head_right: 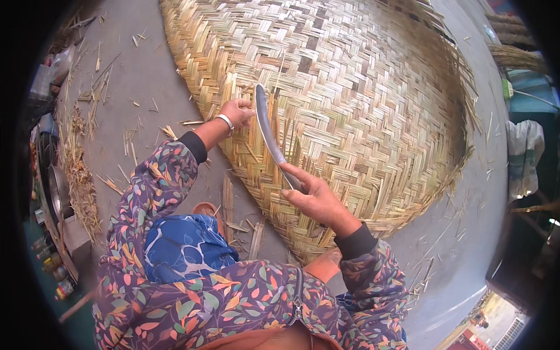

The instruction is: The person uses a knife to trim and adjust the edges of a large woven basket while sitting on the floor. They repeatedly tap and press the woven material to secure the structure.

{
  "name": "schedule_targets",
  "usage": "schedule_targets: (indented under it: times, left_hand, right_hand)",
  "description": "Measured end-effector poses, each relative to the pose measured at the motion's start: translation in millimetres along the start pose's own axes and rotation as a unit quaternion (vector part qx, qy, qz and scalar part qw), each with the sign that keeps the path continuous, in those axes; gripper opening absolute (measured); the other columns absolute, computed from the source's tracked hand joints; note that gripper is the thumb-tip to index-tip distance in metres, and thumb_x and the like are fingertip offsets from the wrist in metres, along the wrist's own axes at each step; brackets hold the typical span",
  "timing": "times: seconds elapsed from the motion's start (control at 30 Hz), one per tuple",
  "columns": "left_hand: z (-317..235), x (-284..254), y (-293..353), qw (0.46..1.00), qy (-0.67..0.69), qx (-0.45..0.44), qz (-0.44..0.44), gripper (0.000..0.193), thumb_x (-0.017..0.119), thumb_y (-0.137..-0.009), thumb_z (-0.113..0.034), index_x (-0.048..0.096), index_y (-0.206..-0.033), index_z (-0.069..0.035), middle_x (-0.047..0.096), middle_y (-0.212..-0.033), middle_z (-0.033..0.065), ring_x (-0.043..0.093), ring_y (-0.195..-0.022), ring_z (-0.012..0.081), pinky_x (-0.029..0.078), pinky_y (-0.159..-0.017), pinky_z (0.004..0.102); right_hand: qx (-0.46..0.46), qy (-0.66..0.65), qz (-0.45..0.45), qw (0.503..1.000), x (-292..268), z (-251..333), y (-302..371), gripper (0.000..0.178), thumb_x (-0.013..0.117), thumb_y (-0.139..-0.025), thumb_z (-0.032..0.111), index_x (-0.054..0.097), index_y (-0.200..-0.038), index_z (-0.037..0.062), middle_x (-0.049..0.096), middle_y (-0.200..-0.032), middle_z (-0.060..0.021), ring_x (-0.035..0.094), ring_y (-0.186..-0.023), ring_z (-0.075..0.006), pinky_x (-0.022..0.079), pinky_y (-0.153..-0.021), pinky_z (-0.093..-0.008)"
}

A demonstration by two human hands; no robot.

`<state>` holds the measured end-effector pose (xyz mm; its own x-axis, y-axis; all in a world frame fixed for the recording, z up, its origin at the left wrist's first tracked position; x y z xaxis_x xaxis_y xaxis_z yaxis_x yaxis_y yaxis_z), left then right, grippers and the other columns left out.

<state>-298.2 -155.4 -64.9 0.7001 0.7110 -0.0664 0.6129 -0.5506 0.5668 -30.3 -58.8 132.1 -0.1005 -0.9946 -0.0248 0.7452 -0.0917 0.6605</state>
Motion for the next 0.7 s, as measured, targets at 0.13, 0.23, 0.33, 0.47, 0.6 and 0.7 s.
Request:
schedule_targets:
  times: [0.13,0.23,0.33,0.47,0.6,0.7]
  left_hand:
    - [-1.4,-1.4,1.6,0.999,-0.028,-0.023,0.030,0.005,0.069,-0.084,-0.002,0.070,-0.079,-0.001,0.062,-0.060,0.0050,0.056,-0.044,0.0126,0.041,-0.040,0.0288]
    - [8.3,-0.1,6.3,0.999,-0.036,0.014,0.011,0.007,0.065,-0.086,-0.004,0.068,-0.080,-0.005,0.065,-0.066,0.0047,0.061,-0.054,0.0148,0.045,-0.048,0.0291]
    - [26.8,0.7,-0.6,0.965,-0.211,0.114,-0.103,0.012,0.069,-0.083,-0.016,0.071,-0.083,-0.004,0.070,-0.079,0.0146,0.067,-0.074,0.0295,0.052,-0.068,0.0404]
    - [24.7,0.2,6.3,0.939,-0.289,0.128,-0.137,0.024,0.069,-0.081,-0.029,0.070,-0.083,-0.005,0.068,-0.087,0.0213,0.065,-0.082,0.0401,0.052,-0.075,0.0457]
    - [30.4,-9.4,1.0,0.963,-0.214,0.136,-0.092,0.027,0.074,-0.081,-0.026,0.064,-0.073,-0.003,0.064,-0.068,0.0107,0.062,-0.062,0.0261,0.047,-0.059,0.0392]
    - [30.1,-14.9,4.0,0.997,-0.029,0.076,-0.014,0.029,0.077,-0.084,-0.025,0.061,-0.069,-0.007,0.057,-0.060,-0.0002,0.051,-0.046,0.0104,0.037,-0.042,0.0284]
  right_hand:
    - [0.011,-0.021,0.032,0.999,12.3,-16.5,-14.3,0.062,0.063,-0.091,0.018,0.042,-0.149,0.0156,0.053,-0.082,0.0045,0.037,-0.060,-0.0025,0.032,-0.052,-0.0199]
    - [0.028,-0.039,0.042,0.998,19.6,-17.6,-24.8,0.061,0.062,-0.091,0.017,0.042,-0.149,0.0147,0.049,-0.077,0.0063,0.035,-0.057,-0.0024,0.030,-0.050,-0.0203]
    - [0.045,-0.076,0.042,0.995,23.5,-13.6,-37.1,0.060,0.061,-0.092,0.016,0.041,-0.149,0.0130,0.047,-0.072,0.0079,0.034,-0.053,-0.0021,0.029,-0.048,-0.0203]
    - [0.046,-0.095,0.015,0.994,22.5,-10.3,-61.9,0.057,0.059,-0.094,0.016,0.042,-0.148,0.0099,0.041,-0.062,0.0107,0.033,-0.046,-0.0019,0.025,-0.043,-0.0199]
    - [0.043,0.032,-0.016,0.998,13.0,-15.6,-84.2,0.054,0.060,-0.092,0.016,0.048,-0.144,0.0110,0.040,-0.062,0.0111,0.032,-0.047,-0.0011,0.025,-0.043,-0.0202]
    - [0.062,0.133,-0.030,0.989,6.5,-4.0,-86.7,0.052,0.061,-0.088,0.018,0.054,-0.140,0.0110,0.045,-0.064,0.0096,0.040,-0.052,-0.0037,0.034,-0.049,-0.0227]
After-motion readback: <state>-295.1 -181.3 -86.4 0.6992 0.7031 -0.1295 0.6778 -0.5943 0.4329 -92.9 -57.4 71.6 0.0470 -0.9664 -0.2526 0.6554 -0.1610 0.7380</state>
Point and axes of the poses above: each hand's wrist, its own y-axis away from the middle knuckle, its own x-axis out of the palm, z = x × y, the point moved 1 cm from there along -y, towards the middle knuckle
